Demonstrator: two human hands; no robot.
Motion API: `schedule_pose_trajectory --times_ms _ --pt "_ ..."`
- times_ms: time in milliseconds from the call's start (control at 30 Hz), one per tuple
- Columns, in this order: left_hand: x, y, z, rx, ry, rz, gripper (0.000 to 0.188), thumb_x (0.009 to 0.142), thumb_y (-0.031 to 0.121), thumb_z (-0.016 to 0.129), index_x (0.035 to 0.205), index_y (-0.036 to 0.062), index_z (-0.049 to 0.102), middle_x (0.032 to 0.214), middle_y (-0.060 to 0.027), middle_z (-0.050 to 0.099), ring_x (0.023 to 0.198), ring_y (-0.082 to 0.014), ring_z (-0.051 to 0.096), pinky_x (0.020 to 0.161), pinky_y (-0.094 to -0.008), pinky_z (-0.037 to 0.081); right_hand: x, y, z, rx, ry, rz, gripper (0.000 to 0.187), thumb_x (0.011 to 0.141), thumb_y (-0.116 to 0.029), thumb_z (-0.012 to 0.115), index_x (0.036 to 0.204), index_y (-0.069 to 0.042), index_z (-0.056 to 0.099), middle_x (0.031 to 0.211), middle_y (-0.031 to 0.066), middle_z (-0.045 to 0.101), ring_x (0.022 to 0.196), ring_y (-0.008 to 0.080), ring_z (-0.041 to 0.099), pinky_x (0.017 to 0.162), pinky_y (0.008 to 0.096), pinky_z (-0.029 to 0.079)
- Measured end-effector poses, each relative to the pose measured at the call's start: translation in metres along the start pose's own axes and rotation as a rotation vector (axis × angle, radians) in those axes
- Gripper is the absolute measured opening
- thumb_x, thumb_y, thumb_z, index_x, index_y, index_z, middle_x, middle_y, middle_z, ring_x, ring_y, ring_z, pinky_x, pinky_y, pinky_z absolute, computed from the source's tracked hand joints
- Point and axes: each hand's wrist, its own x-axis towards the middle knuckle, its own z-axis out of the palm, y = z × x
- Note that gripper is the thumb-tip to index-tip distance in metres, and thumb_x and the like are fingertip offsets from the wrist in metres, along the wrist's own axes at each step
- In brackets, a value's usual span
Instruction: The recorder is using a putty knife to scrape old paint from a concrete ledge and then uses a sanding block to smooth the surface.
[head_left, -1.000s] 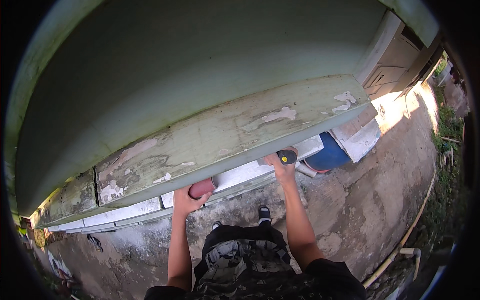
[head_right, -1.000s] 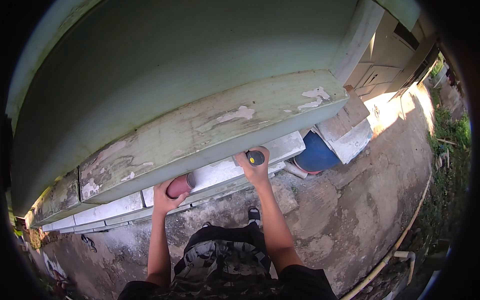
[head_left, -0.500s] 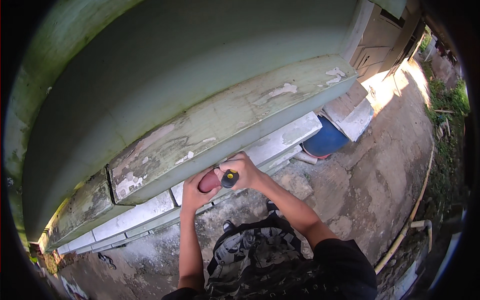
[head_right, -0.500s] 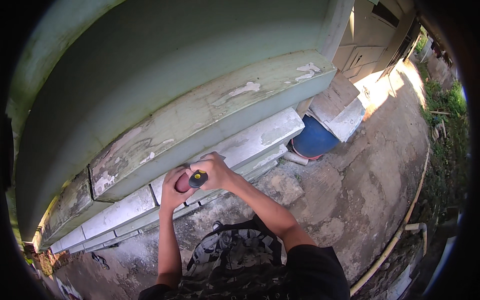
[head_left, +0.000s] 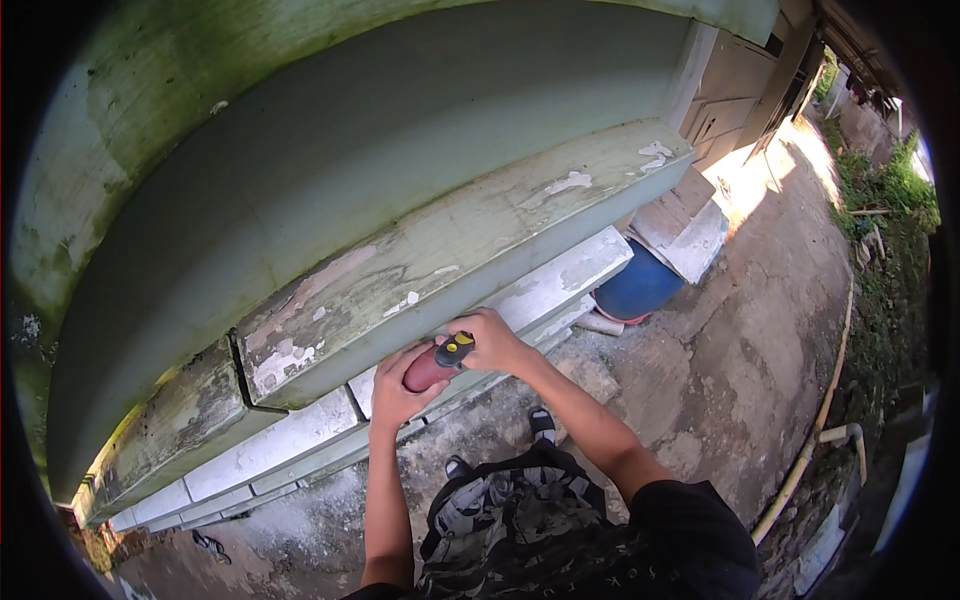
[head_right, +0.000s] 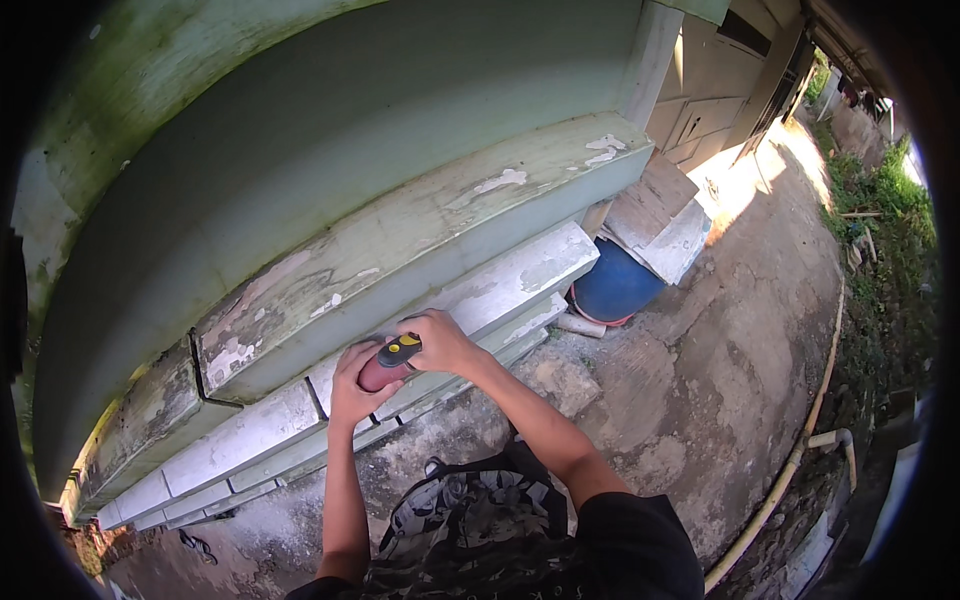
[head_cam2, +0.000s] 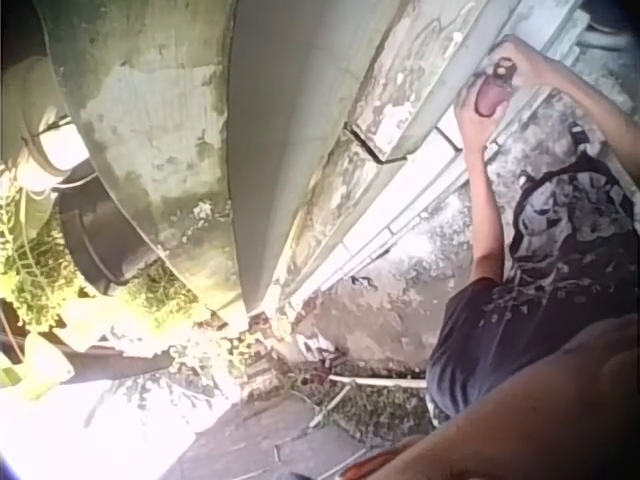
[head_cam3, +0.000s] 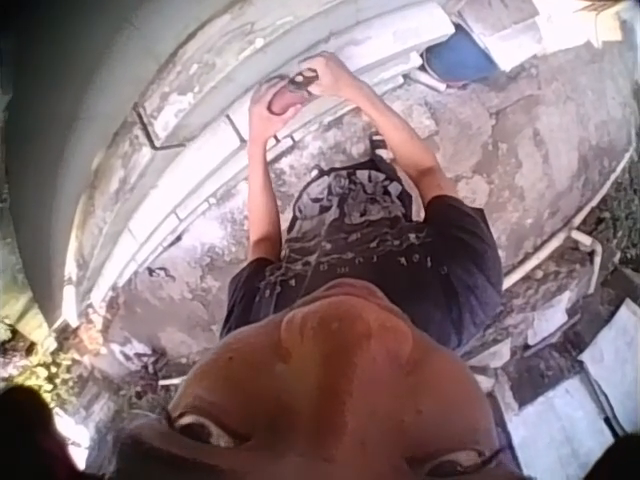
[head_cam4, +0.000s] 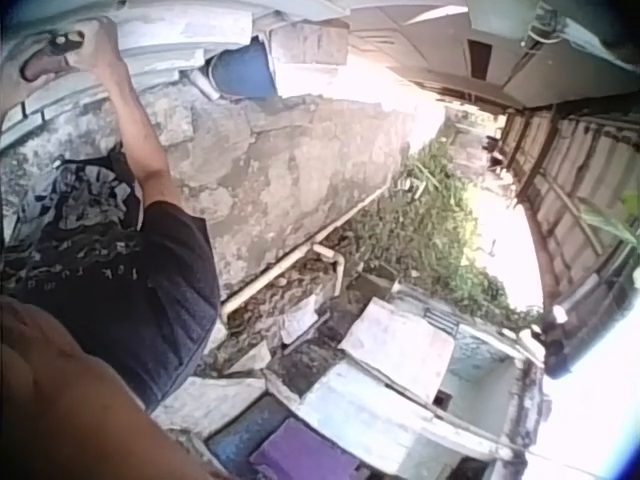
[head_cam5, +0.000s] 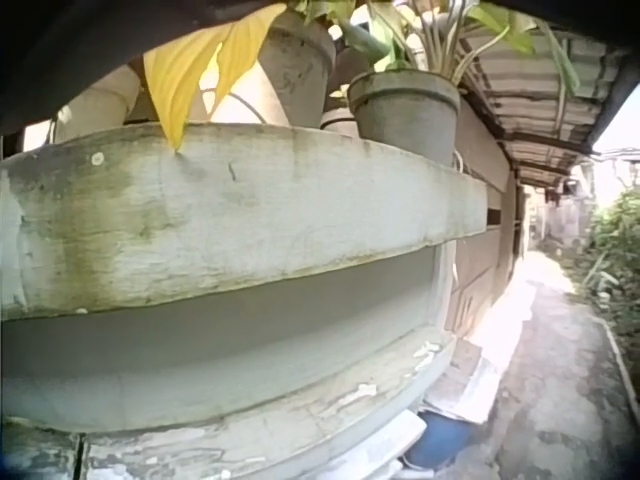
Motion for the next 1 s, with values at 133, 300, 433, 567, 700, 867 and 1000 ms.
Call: schedule_pose_trajectory --times_ms 133,300,433,567,700,867,1000 --pt "0.002 -0.007 0.0 -0.02 0.0 0.027 0.057 0.066 0.022 0.085 0.117 0.0048 0.069 0.117 -0.0142 0.069 0.108 -0.0345 0.065 0.097 -0.0424 0.049 -0.007 -0.018 0.024 -0.032 -0.027 -0.068 0.028 0.083 -0.013 0.072 0.067 -0.002 0.052 0.062 0.0141 0.057 0.057 0.0367 0.059 0.052 0.0428 0.044" --pt "0.001 -0.008 -0.002 -0.057 0.019 0.06 0.054 0.065 0.022 0.081 0.116 0.0067 0.07 0.117 -0.0141 0.07 0.107 -0.0337 0.066 0.097 -0.0418 0.049 -0.008 -0.027 0.015 -0.06 0.0 -0.15 0.038 0.087 -0.016 0.072 0.061 -0.004 0.047 0.058 0.0115 0.052 0.056 0.0342 0.056 0.052 0.0426 0.043" --pt "-0.001 -0.004 0.001 0.031 0.058 0.074 0.059 0.061 0.02 0.084 0.117 0.0066 0.07 0.115 -0.0145 0.071 0.103 -0.034 0.068 0.094 -0.0421 0.051 -0.013 -0.012 0.004 -0.106 -0.131 0.033 0.027 0.079 -0.016 0.077 0.075 -0.003 0.054 0.072 0.0143 0.059 0.07 0.0384 0.061 0.062 0.0434 0.048" --pt "0.003 -0.004 0.002 -0.006 0.081 0.082 0.057 0.059 0.019 0.086 0.112 0.0038 0.07 0.106 -0.0161 0.072 0.099 -0.0357 0.069 0.09 -0.0413 0.053 -0.007 -0.026 0.017 -0.108 -0.036 -0.094 0.033 0.068 -0.01 0.078 0.091 -0.005 0.055 0.089 0.0114 0.061 0.08 0.0355 0.063 0.067 0.0439 0.052" --pt "-0.006 -0.025 0.007 -0.034 0.036 0.019 0.052 0.06 0.021 0.084 0.107 0.0043 0.069 0.112 -0.0151 0.069 0.104 -0.0364 0.065 0.095 -0.0442 0.05 0.006 -0.051 0.021 -0.046 0.084 -0.113 0.034 0.066 -0.008 0.083 0.086 -0.004 0.056 0.086 0.0084 0.059 0.08 0.0347 0.062 0.066 0.0431 0.05" --pt "-0.006 -0.023 0.006 0.008 0.108 0.017 0.038 0.074 0.019 0.074 0.107 0.0 0.068 0.101 -0.0191 0.07 0.094 -0.0395 0.067 0.085 -0.0417 0.052 0.017 -0.085 0.001 0.011 -0.131 -0.102 0.029 0.07 -0.012 0.082 0.076 -0.006 0.055 0.084 0.0101 0.06 0.076 0.0342 0.06 0.064 0.0405 0.048" --pt "-0.008 -0.034 0.009 -0.016 0.036 0.063 0.043 0.079 0.018 0.07 0.118 0.0028 0.068 0.112 -0.0193 0.07 0.107 -0.0378 0.065 0.097 -0.0429 0.048 0.014 -0.09 0.012 -0.183 -0.072 -0.094 0.024 0.074 -0.009 0.078 0.083 -0.005 0.055 0.085 0.0109 0.061 0.081 0.0355 0.064 0.07 0.0417 0.05"
